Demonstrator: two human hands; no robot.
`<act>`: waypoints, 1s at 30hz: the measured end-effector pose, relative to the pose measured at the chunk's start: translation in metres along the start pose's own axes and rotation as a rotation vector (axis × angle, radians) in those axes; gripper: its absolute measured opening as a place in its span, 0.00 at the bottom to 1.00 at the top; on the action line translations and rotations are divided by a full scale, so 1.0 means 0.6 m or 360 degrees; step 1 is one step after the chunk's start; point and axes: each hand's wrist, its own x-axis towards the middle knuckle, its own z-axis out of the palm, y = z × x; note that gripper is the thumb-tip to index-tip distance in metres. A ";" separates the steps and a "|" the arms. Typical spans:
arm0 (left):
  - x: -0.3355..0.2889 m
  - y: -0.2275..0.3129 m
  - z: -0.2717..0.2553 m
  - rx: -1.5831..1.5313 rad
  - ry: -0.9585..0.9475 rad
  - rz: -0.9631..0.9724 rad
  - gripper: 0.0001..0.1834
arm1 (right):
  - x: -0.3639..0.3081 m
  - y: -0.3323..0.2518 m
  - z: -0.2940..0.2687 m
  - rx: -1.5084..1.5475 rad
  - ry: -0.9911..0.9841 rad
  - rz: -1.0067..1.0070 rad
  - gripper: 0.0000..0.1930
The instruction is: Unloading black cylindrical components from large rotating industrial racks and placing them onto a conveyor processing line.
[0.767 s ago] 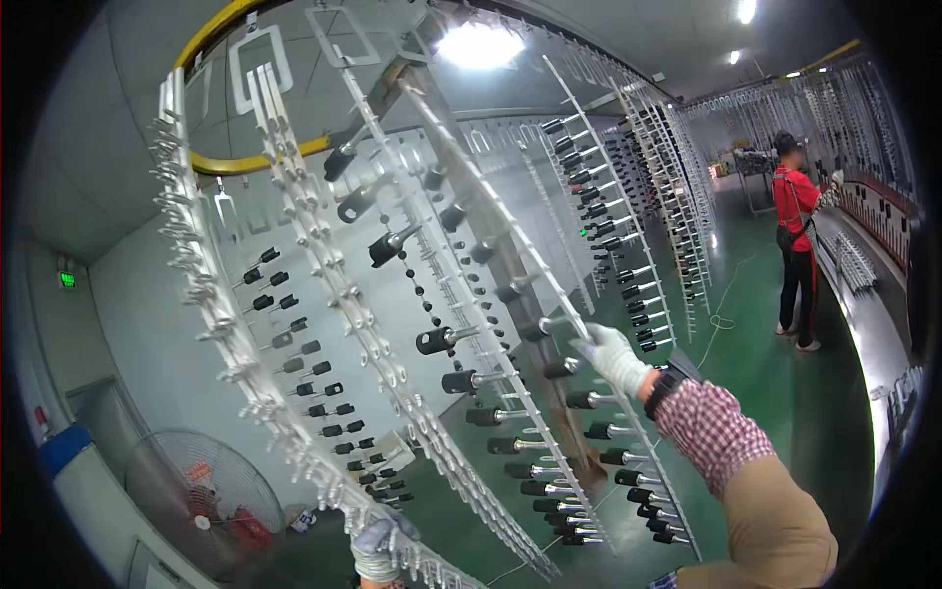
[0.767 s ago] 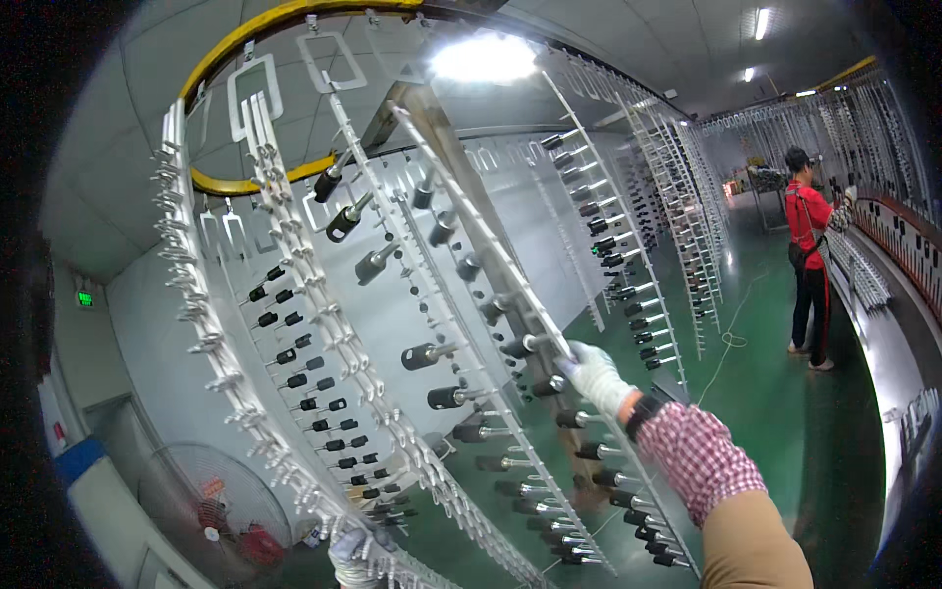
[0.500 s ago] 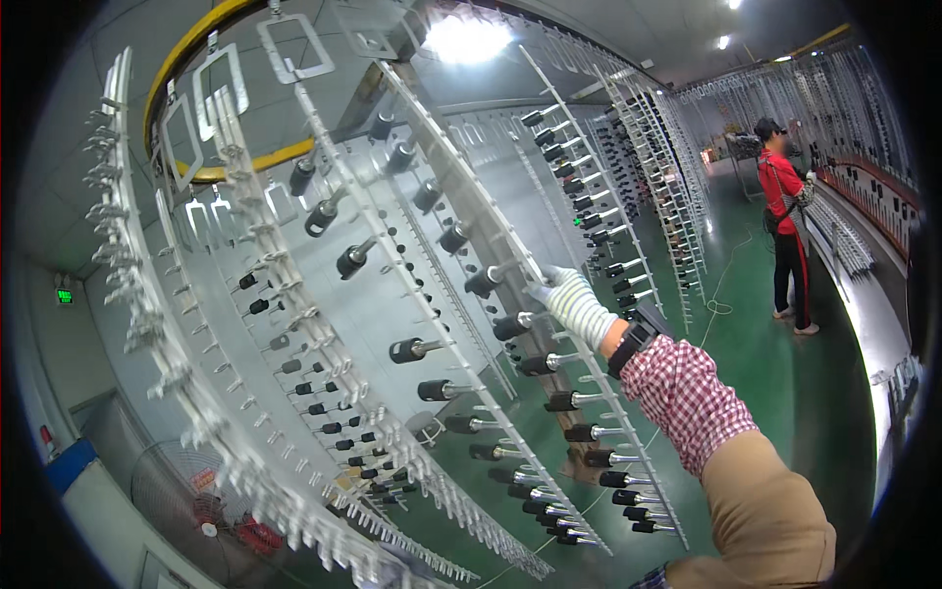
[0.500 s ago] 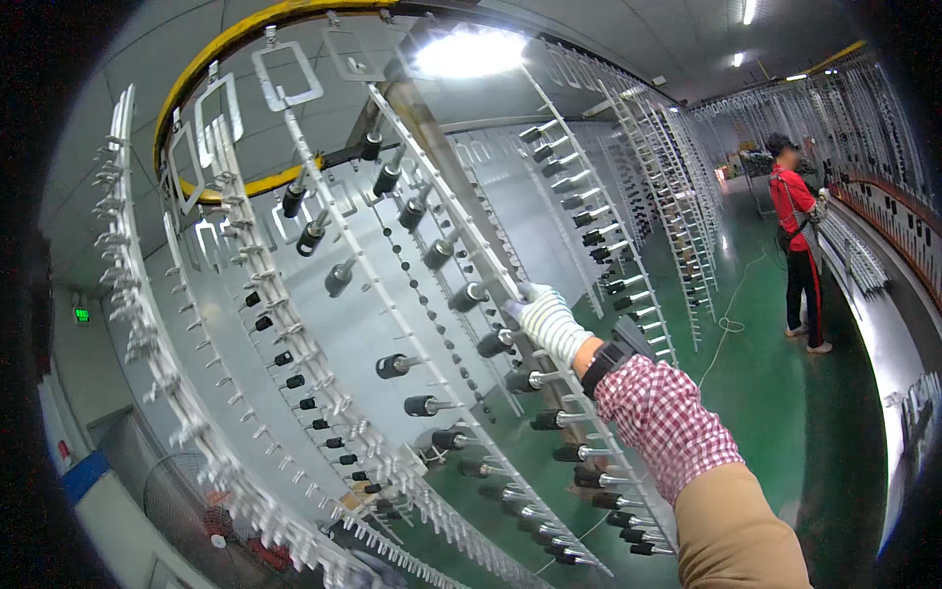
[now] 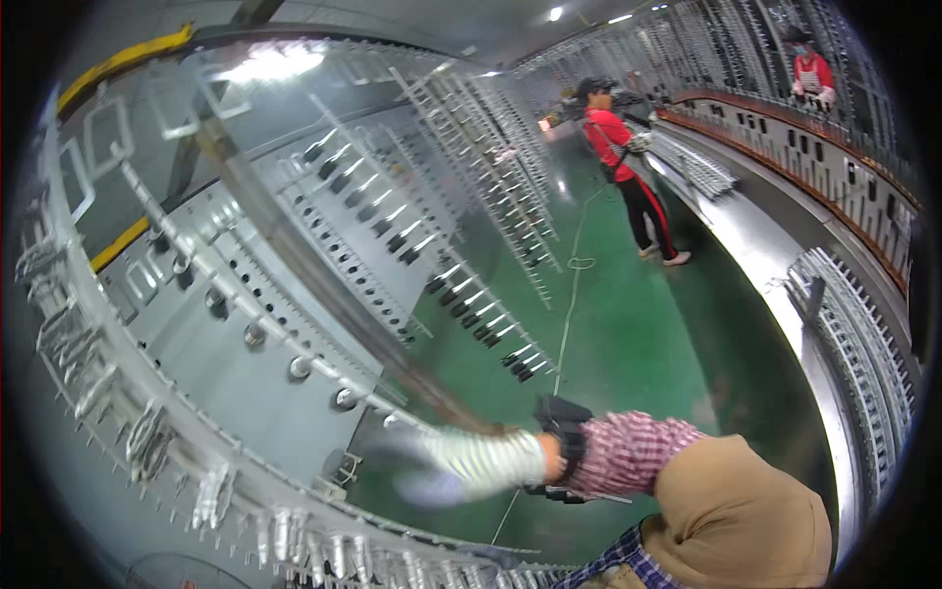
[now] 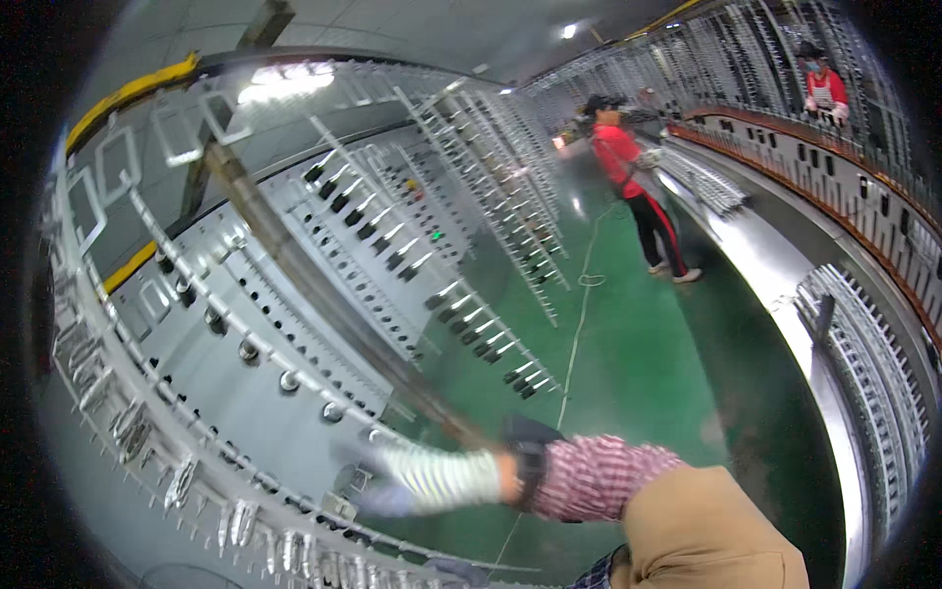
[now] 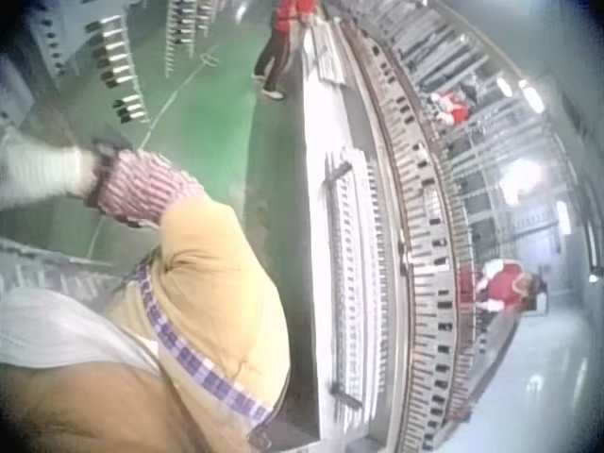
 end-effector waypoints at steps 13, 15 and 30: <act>0.088 -0.407 0.600 -0.0148 -0.1276 -0.0146 0.17 | -0.528 -0.329 -0.317 -0.0737 0.1620 0.0839 0.21; 0.143 -0.484 0.594 -0.0060 -0.1507 0.0017 0.18 | -0.585 -0.379 -0.364 0.0126 0.2540 0.0206 0.29; 0.382 -0.858 0.957 -0.0372 -0.1242 -0.1569 0.08 | -0.944 -0.504 -0.282 -0.1474 0.3586 -0.0967 0.31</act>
